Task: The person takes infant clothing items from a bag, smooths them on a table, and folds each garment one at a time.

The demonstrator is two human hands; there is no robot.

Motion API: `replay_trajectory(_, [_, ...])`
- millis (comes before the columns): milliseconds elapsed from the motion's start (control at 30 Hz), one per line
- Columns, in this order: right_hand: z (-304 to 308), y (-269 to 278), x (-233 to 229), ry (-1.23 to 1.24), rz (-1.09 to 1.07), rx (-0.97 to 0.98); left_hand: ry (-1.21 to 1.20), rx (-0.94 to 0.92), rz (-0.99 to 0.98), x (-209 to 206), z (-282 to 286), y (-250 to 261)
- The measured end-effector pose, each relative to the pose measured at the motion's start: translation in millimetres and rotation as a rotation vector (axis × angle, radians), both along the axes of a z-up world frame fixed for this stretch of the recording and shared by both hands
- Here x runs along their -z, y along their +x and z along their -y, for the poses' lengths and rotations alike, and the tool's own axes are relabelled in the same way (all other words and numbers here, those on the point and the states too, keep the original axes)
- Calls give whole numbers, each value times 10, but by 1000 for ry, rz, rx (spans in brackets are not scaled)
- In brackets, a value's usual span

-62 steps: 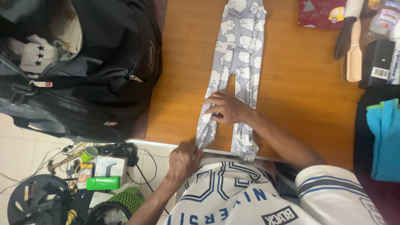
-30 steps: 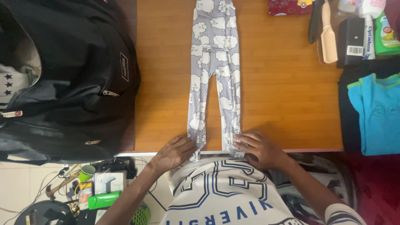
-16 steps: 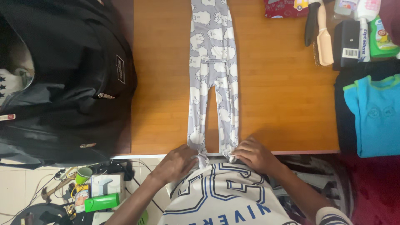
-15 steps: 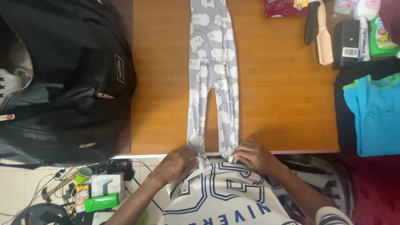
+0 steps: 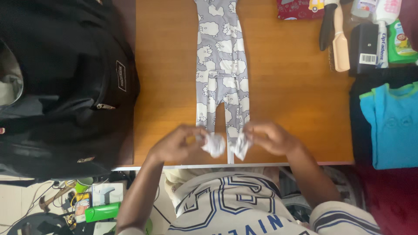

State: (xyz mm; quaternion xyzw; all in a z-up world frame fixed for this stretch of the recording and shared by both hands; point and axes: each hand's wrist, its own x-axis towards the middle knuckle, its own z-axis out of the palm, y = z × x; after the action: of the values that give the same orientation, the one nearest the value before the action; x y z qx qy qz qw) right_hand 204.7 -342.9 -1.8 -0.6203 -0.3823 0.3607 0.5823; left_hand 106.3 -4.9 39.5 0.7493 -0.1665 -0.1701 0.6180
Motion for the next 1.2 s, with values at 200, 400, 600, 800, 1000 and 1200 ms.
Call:
replay_trajectory(200, [-450, 1006, 577, 299, -520, 300, -387, -298, -194, 878, -24, 985])
replay_trajectory(400, [-947, 1935, 911, -13, -497, 639, -338, -646, -381, 1268, -60, 1935])
replay_trajectory(600, [-963, 2157, 1065, -201, -284, 812, -162, -751, -349, 1185, -45, 2192])
replay_trajectory(800, [-988, 1875, 784, -307, -61, 853, -44, -739, -337, 910, -13, 2055])
replay_trajectory(1000, [-1020, 2132, 593, 187, -339, 841, -370, -729, -265, 832, -58, 2262])
replay_trajectory(1200, [-1187, 2631, 673, 222, -338, 785, -262, -704, -178, 1009, -177, 2723])
